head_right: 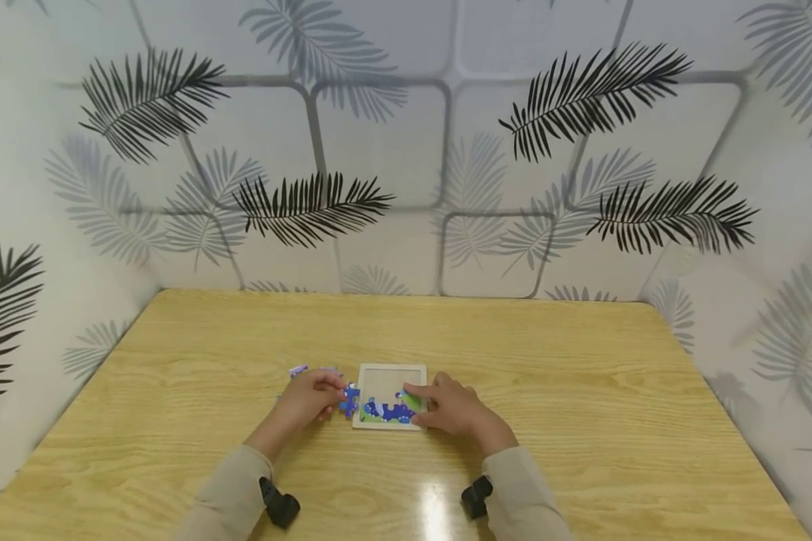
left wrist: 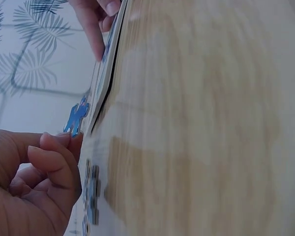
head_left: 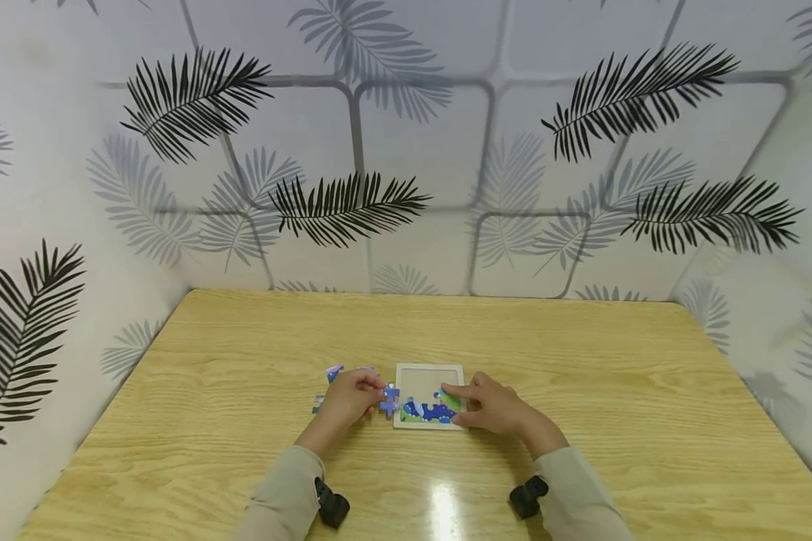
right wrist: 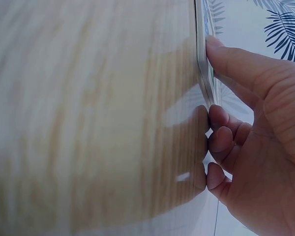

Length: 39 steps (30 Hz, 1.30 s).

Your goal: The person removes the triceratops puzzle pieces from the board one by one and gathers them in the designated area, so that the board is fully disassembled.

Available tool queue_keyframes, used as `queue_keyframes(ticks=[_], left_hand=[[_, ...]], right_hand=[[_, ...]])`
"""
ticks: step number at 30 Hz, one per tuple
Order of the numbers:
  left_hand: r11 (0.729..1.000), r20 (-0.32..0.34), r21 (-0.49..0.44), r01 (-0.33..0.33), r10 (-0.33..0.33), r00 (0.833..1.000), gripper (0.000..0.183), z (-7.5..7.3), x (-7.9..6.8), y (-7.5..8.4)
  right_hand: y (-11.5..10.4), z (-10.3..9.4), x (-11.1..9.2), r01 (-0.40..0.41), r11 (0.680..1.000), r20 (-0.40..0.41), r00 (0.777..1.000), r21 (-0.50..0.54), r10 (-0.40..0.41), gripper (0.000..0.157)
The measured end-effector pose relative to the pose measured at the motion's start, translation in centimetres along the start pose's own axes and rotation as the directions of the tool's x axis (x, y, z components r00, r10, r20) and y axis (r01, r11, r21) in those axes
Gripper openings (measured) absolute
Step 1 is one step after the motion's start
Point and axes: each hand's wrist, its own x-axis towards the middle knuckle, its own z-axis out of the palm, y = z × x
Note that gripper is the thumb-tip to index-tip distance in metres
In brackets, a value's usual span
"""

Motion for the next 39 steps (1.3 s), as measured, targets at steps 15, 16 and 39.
queue_keyframes(ticks=[15, 16, 39], left_hand=[[0.999, -0.014, 0.043, 0.006, -0.006, 1.0, 0.005, -1.1, -0.4, -0.4], [0.999, -0.016, 0.048, 0.011, -0.01, 1.0, 0.005, -1.1, -0.4, -0.3], [0.987, -0.052, 0.162, -0.015, 0.023, 0.998, 0.004, -1.0, -0.6, 0.0]], right_hand=[[-0.1, -0.1, -0.1, -0.011, 1.0, 0.0, 1.0, 0.012, 0.011, 0.052], [-0.1, -0.1, 0.0, -0.013, 1.0, 0.001, 1.0, 0.012, 0.013, 0.052], [-0.3, -0.3, -0.3, -0.006, 1.0, 0.004, 1.0, 0.011, 0.006, 0.052]])
